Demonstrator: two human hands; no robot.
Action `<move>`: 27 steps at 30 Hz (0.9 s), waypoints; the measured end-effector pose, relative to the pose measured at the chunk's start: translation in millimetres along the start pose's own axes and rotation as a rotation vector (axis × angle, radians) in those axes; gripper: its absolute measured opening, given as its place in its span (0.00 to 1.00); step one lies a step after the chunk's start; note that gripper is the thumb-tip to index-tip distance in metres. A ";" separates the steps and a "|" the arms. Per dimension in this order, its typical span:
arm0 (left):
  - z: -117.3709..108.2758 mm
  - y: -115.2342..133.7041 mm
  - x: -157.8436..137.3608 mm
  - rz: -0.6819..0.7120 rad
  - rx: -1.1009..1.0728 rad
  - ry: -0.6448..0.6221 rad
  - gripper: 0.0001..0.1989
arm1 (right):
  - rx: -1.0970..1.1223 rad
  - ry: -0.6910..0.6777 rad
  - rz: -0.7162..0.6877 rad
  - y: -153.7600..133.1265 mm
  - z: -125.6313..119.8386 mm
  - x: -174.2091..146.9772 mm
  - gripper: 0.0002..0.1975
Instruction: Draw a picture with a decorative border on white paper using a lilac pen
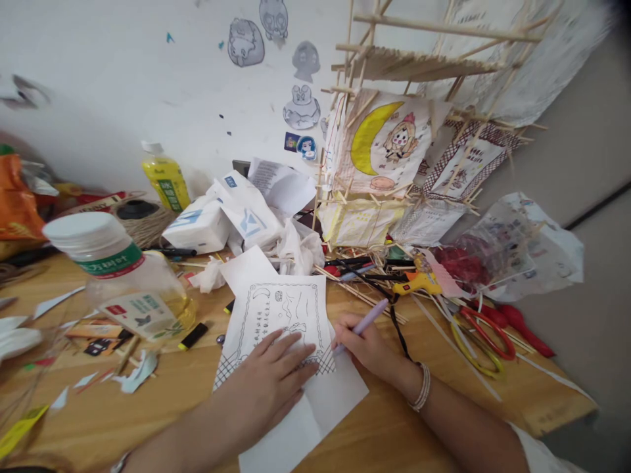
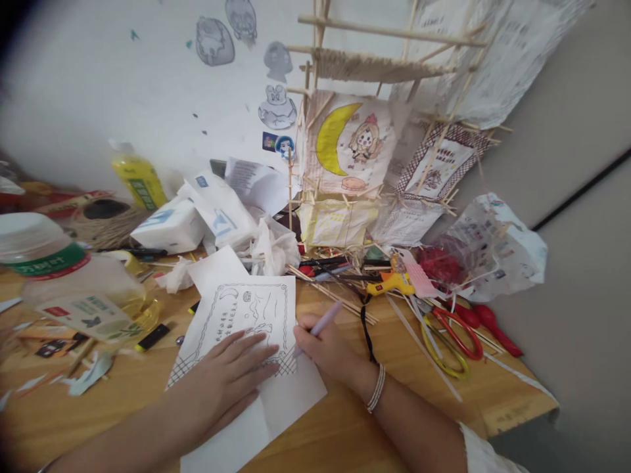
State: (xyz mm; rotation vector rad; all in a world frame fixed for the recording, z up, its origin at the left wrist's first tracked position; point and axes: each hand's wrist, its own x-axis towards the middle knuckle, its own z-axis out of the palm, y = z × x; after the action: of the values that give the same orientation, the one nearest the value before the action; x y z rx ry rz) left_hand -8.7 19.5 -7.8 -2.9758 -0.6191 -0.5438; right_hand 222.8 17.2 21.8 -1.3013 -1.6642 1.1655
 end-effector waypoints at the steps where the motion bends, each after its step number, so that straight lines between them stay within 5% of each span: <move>1: -0.8 0.3 0.4 -0.002 0.008 -0.001 0.17 | -0.005 -0.006 -0.017 -0.2 0.4 0.1 0.14; 14: -14.1 2.1 3.8 -0.008 -0.019 -0.107 0.20 | -0.103 -0.068 -0.180 7.5 1.7 3.0 0.14; 27: -16.5 2.7 4.3 0.006 -0.007 -0.115 0.20 | -0.093 -0.096 -0.181 5.2 1.8 3.2 0.14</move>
State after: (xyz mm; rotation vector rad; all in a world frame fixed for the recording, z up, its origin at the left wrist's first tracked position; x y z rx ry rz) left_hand -9.3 16.7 9.2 -3.0316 -0.6176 -0.3768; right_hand 222.1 20.3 16.3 -1.1380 -1.8843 1.0678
